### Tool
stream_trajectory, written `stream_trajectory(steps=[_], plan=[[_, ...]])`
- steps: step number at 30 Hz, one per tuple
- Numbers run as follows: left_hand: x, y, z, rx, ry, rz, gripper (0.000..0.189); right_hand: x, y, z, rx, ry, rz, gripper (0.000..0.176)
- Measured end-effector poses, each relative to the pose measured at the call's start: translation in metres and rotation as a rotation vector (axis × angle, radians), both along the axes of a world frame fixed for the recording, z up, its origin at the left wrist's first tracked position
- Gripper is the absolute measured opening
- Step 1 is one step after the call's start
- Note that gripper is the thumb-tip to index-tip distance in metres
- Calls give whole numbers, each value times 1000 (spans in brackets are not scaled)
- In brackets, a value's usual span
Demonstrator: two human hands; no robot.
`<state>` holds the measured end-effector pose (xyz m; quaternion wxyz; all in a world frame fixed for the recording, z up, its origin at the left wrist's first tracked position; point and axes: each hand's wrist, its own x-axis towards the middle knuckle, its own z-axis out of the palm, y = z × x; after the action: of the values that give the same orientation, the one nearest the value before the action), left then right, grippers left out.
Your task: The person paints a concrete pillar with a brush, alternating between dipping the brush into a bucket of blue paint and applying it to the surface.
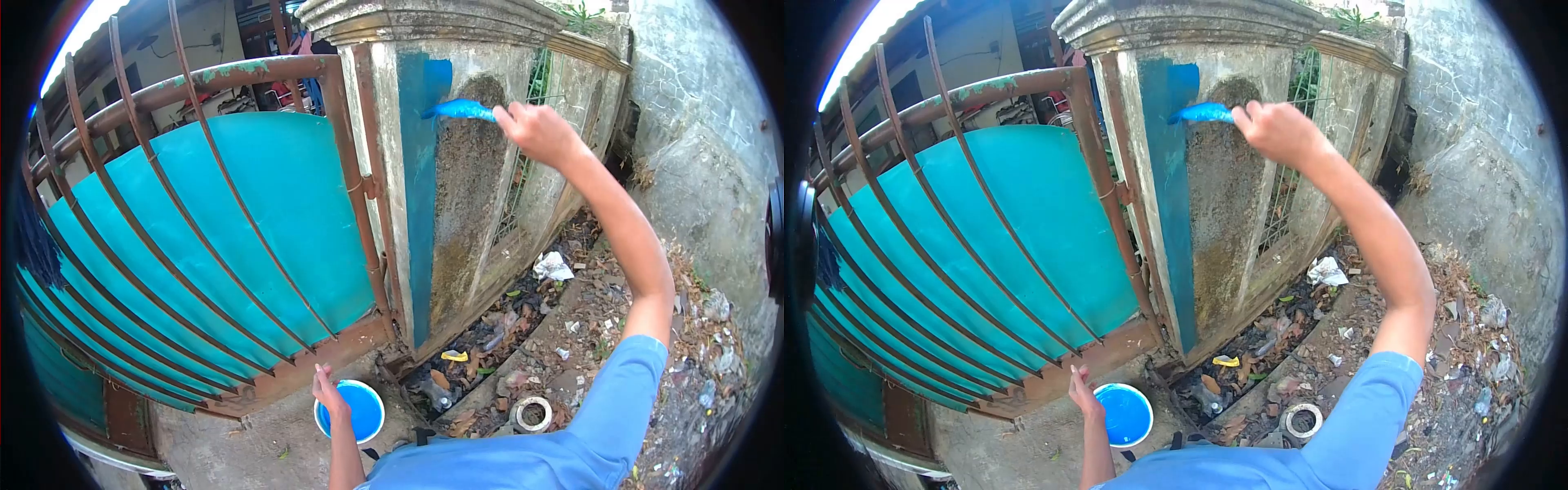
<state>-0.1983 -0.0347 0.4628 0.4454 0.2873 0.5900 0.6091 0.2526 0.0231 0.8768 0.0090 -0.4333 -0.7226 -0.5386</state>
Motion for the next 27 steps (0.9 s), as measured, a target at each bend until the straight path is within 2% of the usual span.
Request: stream_trajectory(steps=[2,4,6,7,11,15,18,22,27], plan=[[-3,2,1,0,9,1,45,4,7,16,55,-66,-3,15],[-6,5,2,36,-17,14,46,7,7,22,66,-71,-47,22],[-9,3,1,29,-25,26,45,10,2,23,217,-7,39,32],[-8,4,2,29,-35,39,45,13,-2,19,223,39,-20,37],[-8,3,1,-24,-5,26,45,16,-8,18,323,143,30,30],[-10,3,-3,-24,20,19,45,17,21,-19,199,67,-100,34],[-12,1,-7,-38,29,25,45,12,23,-45,81,90,-31,37],[-15,-5,-7,-36,30,27,45,17,-1,-42,-56,35,-32,35],[-14,-6,-7,-58,40,35,47,7,-16,-19,-100,-30,-47,27]])
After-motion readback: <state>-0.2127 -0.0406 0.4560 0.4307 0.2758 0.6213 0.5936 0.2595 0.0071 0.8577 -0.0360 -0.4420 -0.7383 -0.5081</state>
